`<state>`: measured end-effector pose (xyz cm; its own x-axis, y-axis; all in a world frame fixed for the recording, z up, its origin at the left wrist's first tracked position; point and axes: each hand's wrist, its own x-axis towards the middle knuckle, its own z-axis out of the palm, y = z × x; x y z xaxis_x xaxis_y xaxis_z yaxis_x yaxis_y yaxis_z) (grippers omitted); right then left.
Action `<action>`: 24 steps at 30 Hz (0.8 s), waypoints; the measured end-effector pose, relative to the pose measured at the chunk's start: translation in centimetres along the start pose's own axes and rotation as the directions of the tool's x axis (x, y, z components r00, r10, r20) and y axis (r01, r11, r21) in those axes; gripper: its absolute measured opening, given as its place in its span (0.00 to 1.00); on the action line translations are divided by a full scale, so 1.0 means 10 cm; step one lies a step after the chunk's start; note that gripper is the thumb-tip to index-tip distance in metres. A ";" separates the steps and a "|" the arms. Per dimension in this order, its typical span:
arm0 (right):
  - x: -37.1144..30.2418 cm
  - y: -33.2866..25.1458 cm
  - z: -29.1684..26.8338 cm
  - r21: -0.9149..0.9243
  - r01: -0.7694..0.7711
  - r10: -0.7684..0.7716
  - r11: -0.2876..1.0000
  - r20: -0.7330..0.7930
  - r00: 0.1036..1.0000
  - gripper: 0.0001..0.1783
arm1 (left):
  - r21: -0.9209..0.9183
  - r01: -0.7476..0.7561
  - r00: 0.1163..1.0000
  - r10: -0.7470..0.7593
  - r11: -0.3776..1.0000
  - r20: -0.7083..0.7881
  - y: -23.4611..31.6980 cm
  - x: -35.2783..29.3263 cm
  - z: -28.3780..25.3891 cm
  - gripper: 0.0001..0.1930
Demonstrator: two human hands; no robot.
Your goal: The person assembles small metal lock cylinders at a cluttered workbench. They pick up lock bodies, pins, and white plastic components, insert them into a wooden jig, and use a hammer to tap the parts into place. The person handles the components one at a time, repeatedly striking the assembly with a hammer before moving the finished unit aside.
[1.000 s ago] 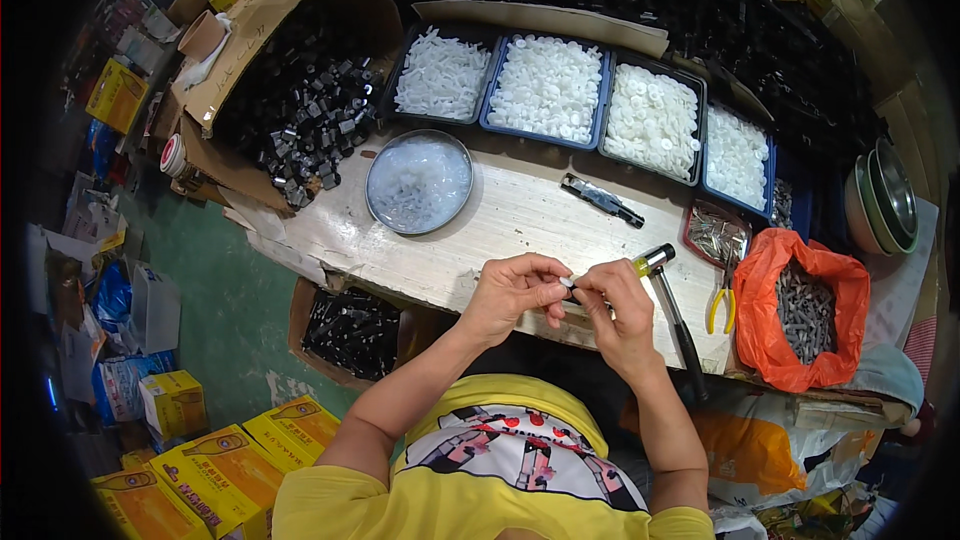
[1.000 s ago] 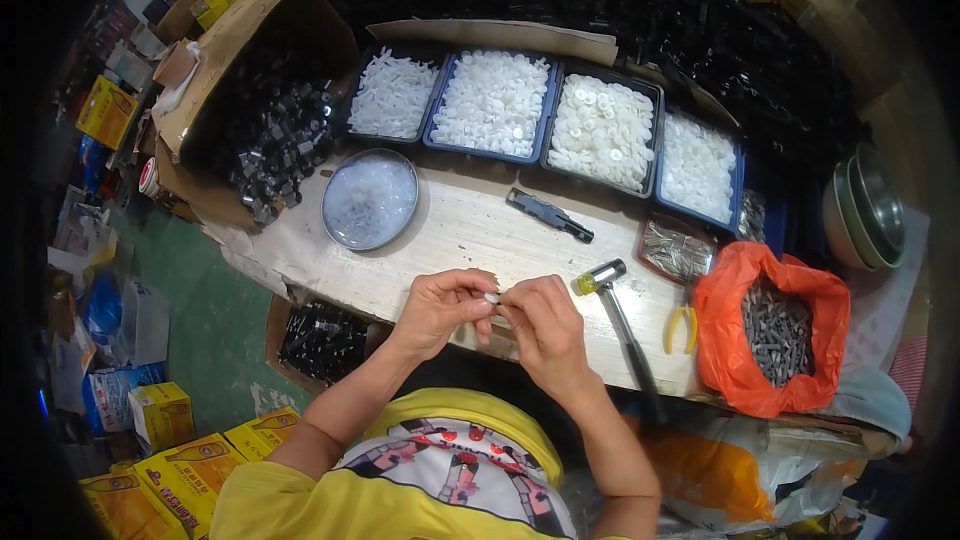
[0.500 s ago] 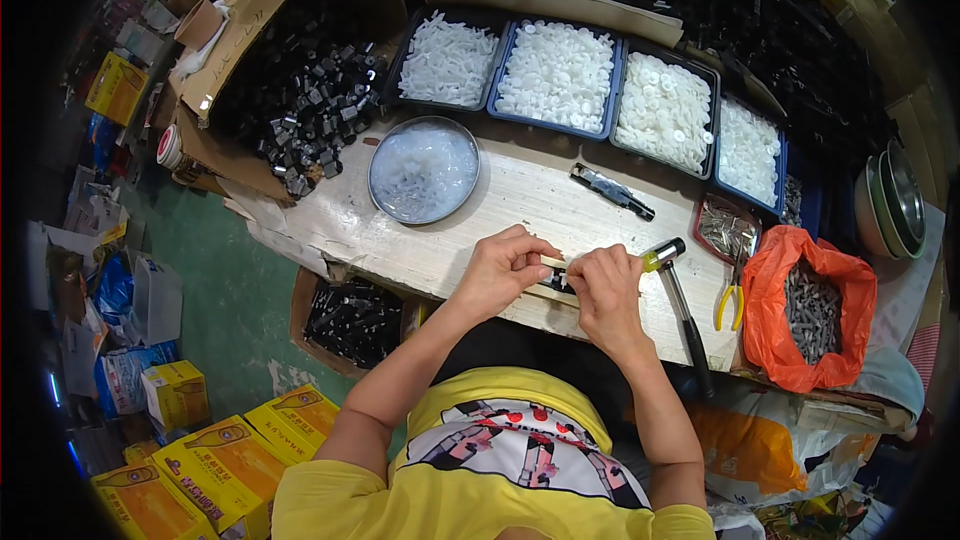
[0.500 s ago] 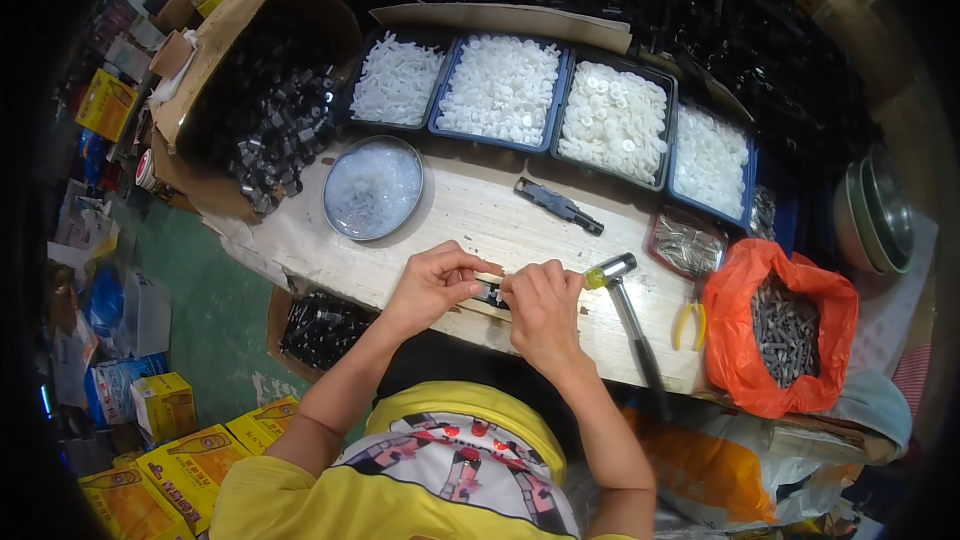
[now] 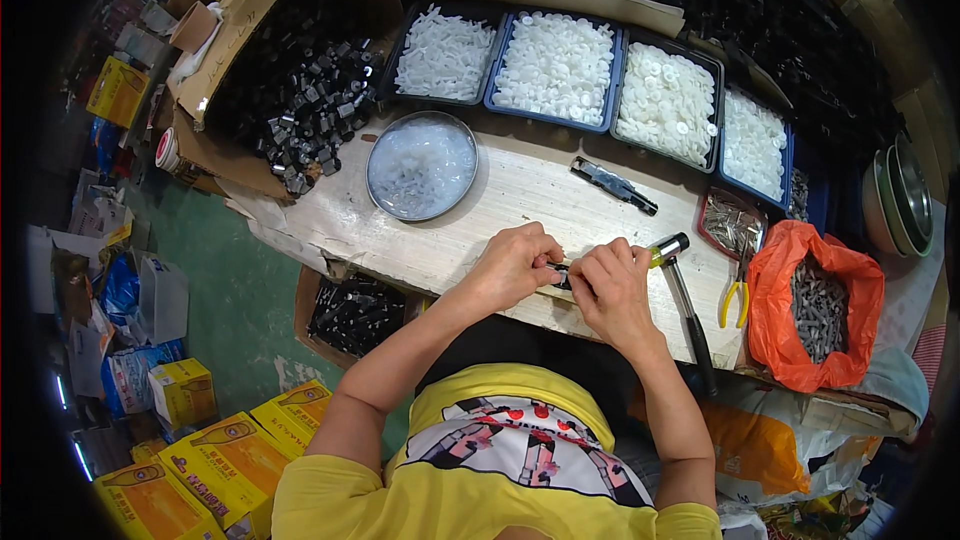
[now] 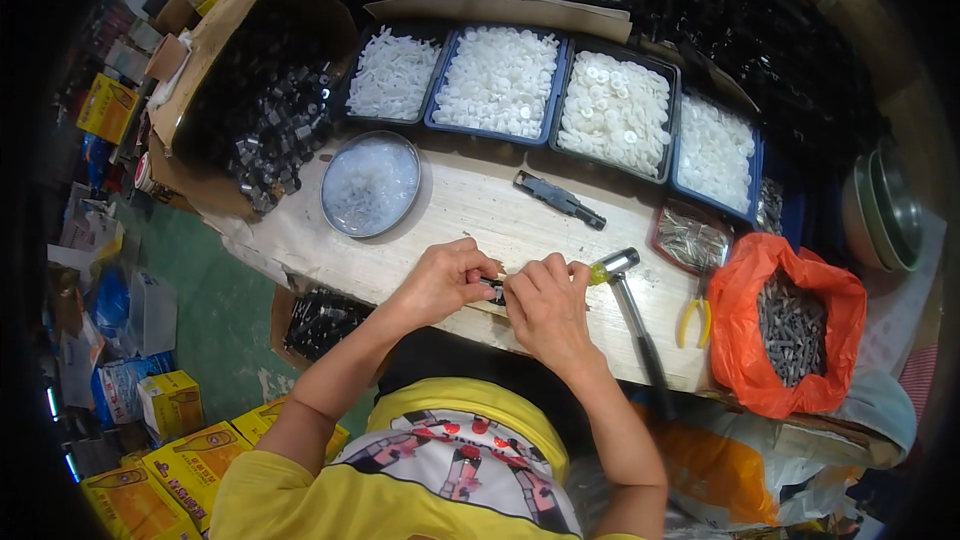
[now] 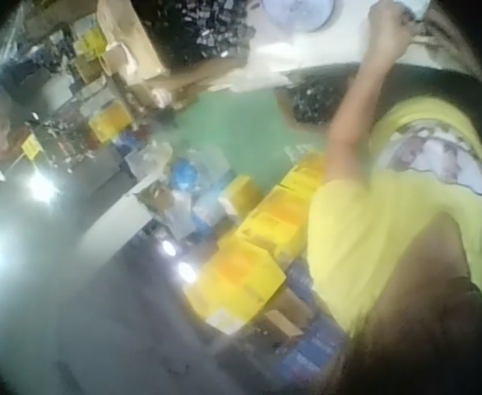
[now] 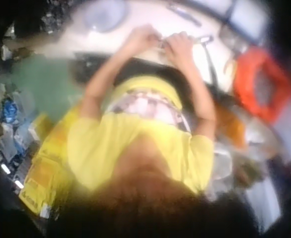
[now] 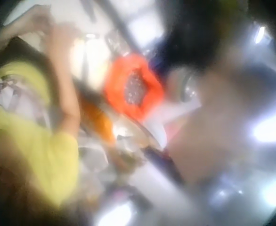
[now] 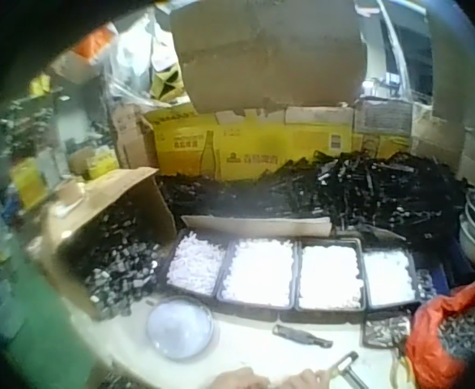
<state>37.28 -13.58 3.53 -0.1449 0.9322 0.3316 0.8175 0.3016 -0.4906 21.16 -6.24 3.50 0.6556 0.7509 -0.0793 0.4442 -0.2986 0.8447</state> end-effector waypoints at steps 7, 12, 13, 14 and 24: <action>-0.01 0.08 -0.04 0.093 -0.043 0.044 0.995 0.000 0.999 0.06 | 0.306 -0.022 0.990 -0.023 0.952 0.140 0.10 0.16 -0.02 0.11; -0.06 0.37 -0.32 0.090 -0.153 0.162 0.984 -0.115 0.980 0.05 | 0.258 0.055 0.881 -0.168 0.965 0.443 0.26 0.40 -0.20 0.10; -0.10 0.47 -0.41 0.063 -0.189 0.197 0.980 -0.145 0.970 0.05 | 0.257 0.060 0.856 -0.182 0.965 0.484 0.29 0.47 -0.22 0.09; -0.12 0.58 -0.50 0.039 -0.220 0.223 0.975 -0.177 0.959 0.05 | 0.291 0.040 0.862 -0.181 0.956 0.474 0.31 0.48 -0.24 0.09; -0.15 1.31 -0.90 -0.558 -0.483 0.445 0.674 -0.214 0.869 0.06 | 0.472 -0.275 0.935 0.120 0.838 0.333 0.54 1.09 -0.08 0.10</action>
<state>53.19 -12.86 3.82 0.3574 0.9020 0.2421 0.9326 -0.3585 -0.0412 30.22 0.81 7.65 0.8697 0.4706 -0.1491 0.4798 -0.7348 0.4795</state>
